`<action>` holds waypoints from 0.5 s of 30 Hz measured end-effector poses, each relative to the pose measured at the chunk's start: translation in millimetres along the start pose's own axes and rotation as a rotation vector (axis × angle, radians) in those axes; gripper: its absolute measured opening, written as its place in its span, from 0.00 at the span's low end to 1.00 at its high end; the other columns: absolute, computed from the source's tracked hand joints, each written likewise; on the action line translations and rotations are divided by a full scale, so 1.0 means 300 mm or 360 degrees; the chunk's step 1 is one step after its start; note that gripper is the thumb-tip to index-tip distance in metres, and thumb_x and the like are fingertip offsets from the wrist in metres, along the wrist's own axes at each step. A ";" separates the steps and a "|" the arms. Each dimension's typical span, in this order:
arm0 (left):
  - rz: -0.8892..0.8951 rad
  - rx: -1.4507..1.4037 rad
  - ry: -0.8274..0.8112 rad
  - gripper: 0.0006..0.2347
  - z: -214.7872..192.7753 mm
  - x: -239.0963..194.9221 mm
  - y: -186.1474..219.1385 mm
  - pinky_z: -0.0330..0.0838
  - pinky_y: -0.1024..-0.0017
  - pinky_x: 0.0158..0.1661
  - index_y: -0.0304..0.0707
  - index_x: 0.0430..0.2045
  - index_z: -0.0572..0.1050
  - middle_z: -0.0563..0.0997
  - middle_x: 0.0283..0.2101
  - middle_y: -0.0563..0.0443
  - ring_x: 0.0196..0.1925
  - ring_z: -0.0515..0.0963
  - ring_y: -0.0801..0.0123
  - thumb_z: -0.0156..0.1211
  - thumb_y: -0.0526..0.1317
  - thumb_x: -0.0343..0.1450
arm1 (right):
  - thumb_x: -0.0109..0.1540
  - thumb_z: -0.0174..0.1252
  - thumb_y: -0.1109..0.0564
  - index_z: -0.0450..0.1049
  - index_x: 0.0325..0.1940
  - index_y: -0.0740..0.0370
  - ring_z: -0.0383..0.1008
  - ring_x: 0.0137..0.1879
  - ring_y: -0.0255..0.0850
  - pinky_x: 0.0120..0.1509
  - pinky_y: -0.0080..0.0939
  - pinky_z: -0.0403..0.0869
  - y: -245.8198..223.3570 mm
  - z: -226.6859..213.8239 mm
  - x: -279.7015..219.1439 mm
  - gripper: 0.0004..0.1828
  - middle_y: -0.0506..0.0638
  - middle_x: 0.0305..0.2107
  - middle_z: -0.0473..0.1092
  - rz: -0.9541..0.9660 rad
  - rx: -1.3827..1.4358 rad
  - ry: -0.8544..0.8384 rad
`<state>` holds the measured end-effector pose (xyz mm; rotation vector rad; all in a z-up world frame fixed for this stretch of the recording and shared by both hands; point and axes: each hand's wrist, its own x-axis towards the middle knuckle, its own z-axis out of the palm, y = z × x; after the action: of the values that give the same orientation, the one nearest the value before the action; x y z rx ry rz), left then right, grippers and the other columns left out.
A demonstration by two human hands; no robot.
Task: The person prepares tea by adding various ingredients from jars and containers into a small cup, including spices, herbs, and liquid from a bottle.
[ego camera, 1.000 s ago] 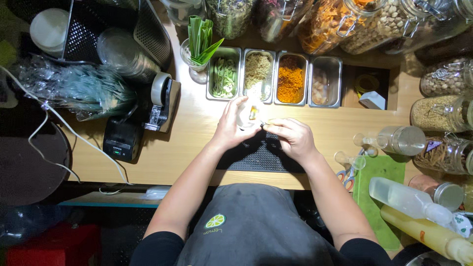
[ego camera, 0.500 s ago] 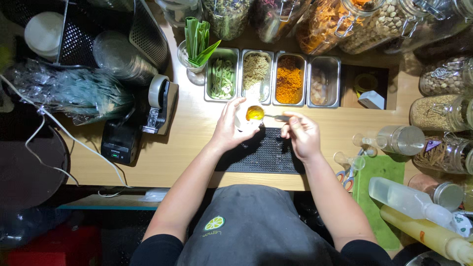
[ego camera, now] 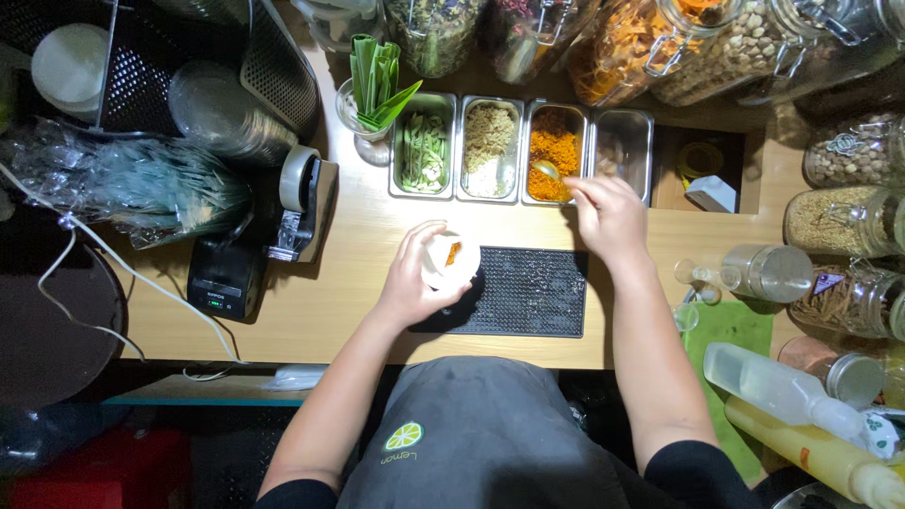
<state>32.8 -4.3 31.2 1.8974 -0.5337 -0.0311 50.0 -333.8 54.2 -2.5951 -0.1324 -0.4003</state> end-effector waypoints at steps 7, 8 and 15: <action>0.0031 -0.0023 0.0041 0.37 0.007 -0.010 -0.015 0.67 0.56 0.65 0.33 0.58 0.65 0.72 0.60 0.35 0.65 0.73 0.45 0.80 0.42 0.55 | 0.66 0.60 0.60 0.83 0.50 0.54 0.80 0.47 0.47 0.48 0.42 0.77 -0.077 0.215 0.244 0.10 0.50 0.44 0.79 -0.0151 0.0085 -0.0036; 0.0028 -0.0021 0.0044 0.37 0.008 -0.010 -0.015 0.67 0.56 0.65 0.33 0.58 0.65 0.73 0.60 0.35 0.64 0.73 0.45 0.80 0.42 0.55 | 0.66 0.61 0.60 0.83 0.49 0.54 0.80 0.48 0.47 0.49 0.42 0.77 -0.077 0.234 0.269 0.10 0.50 0.45 0.79 -0.0160 0.0060 0.0018; 0.0020 -0.0035 0.0069 0.38 0.011 -0.016 -0.019 0.67 0.56 0.65 0.33 0.59 0.65 0.73 0.60 0.35 0.65 0.73 0.44 0.80 0.42 0.55 | 0.63 0.59 0.62 0.82 0.48 0.52 0.80 0.47 0.47 0.49 0.44 0.77 -0.061 0.236 0.319 0.12 0.48 0.44 0.79 -0.0265 0.0019 -0.0148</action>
<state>29.7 -3.8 23.8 1.8687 -0.5140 0.0123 156.3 -280.8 33.5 -2.6002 -0.3841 -0.3362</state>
